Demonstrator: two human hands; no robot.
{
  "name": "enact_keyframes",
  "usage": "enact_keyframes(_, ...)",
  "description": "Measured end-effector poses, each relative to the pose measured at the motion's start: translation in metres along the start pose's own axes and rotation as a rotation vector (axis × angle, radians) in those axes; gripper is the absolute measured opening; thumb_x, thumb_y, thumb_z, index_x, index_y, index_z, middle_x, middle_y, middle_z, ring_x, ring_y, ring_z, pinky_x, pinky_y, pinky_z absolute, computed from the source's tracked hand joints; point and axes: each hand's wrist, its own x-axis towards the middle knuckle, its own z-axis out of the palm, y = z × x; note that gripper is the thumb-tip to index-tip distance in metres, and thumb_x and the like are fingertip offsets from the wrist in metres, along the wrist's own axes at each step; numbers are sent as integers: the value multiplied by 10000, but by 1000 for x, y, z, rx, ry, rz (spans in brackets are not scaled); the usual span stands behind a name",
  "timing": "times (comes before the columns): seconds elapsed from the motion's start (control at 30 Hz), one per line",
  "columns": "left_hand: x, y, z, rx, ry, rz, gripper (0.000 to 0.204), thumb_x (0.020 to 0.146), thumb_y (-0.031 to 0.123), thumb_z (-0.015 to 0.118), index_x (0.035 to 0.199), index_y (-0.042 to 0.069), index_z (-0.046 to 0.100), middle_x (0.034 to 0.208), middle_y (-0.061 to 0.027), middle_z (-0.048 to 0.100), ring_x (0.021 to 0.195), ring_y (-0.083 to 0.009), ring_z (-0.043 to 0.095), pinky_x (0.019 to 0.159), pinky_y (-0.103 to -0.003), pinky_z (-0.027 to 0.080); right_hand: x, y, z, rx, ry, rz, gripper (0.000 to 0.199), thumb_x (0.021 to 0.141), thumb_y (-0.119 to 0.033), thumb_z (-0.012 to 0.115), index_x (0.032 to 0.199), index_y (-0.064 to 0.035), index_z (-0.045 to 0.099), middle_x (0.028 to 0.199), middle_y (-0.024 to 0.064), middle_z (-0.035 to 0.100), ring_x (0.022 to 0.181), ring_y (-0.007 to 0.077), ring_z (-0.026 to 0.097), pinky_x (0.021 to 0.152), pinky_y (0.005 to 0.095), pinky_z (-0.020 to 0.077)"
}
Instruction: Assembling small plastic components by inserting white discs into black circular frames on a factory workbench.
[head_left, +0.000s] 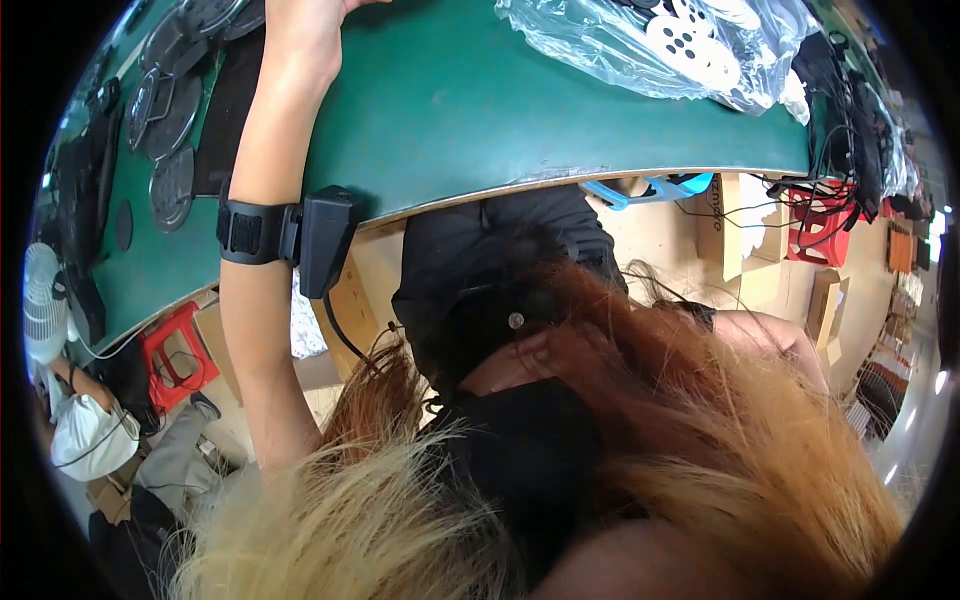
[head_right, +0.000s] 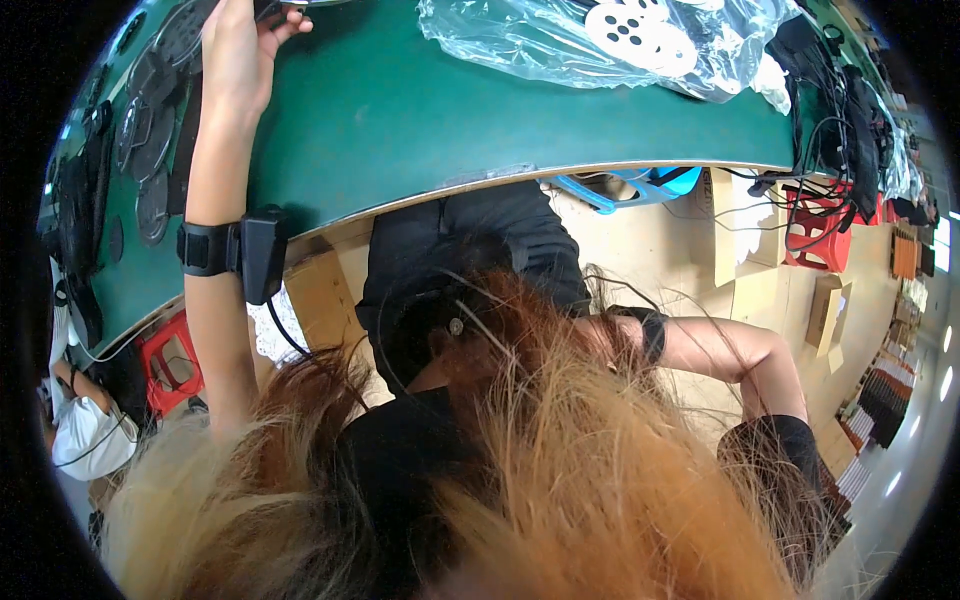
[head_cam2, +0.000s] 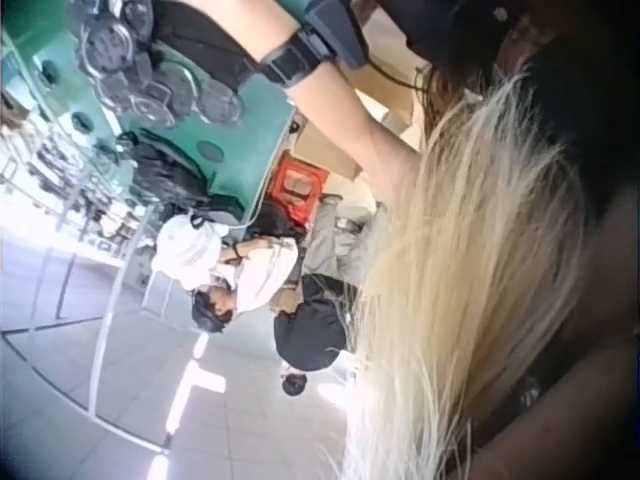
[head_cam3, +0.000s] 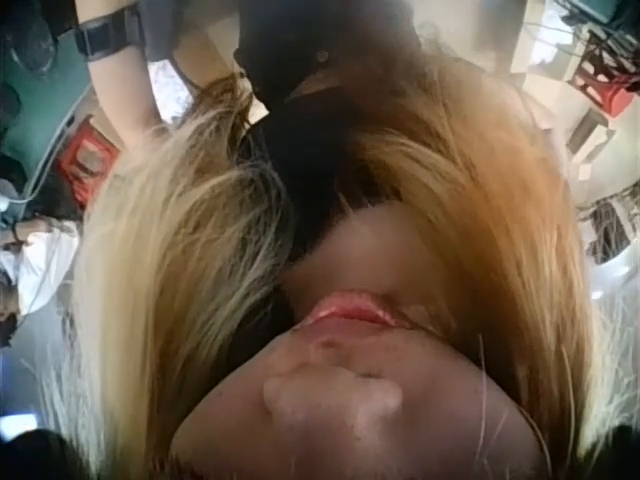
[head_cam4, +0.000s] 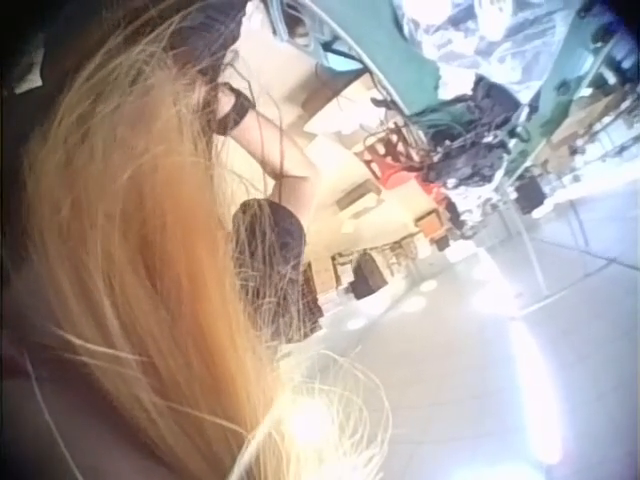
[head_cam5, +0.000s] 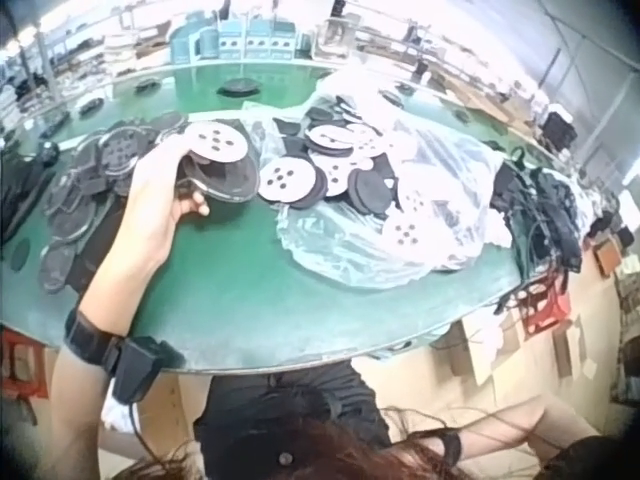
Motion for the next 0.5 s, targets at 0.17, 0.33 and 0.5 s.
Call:
enact_keyframes(0.17, -7, 8, -31, 65, 41, 5, 230, 924, 260, 476, 957, 48, 557, 745, -35, 562, 541, -100, 518, 464, -244, 464, -103, 10, 37, 147, -91, 7, 181, 869, -218, 572, 891, -39, 562, 908, 48, 562, 817, 127, 534, 671, 287, 444)
enact_keyframes(0.33, 3, 7, -15, 26, 18, 22, 230, 927, 252, 466, 955, 42, 556, 748, -39, 567, 541, -100, 523, 465, -243, 469, -182, 16, 34, 214, -51, 55, 185, 861, -226, 583, 905, -47, 564, 900, 51, 566, 814, 130, 539, 673, 291, 445)
enact_keyframes(0.5, -4, 13, -25, 96, -1, -38, 248, 928, 233, 450, 894, 10, 555, 786, -50, 556, 578, -104, 498, 514, -275, 472, -205, 46, 14, 234, -38, -13, 193, 854, -234, 594, 920, -56, 565, 892, 55, 569, 812, 132, 545, 676, 296, 445)
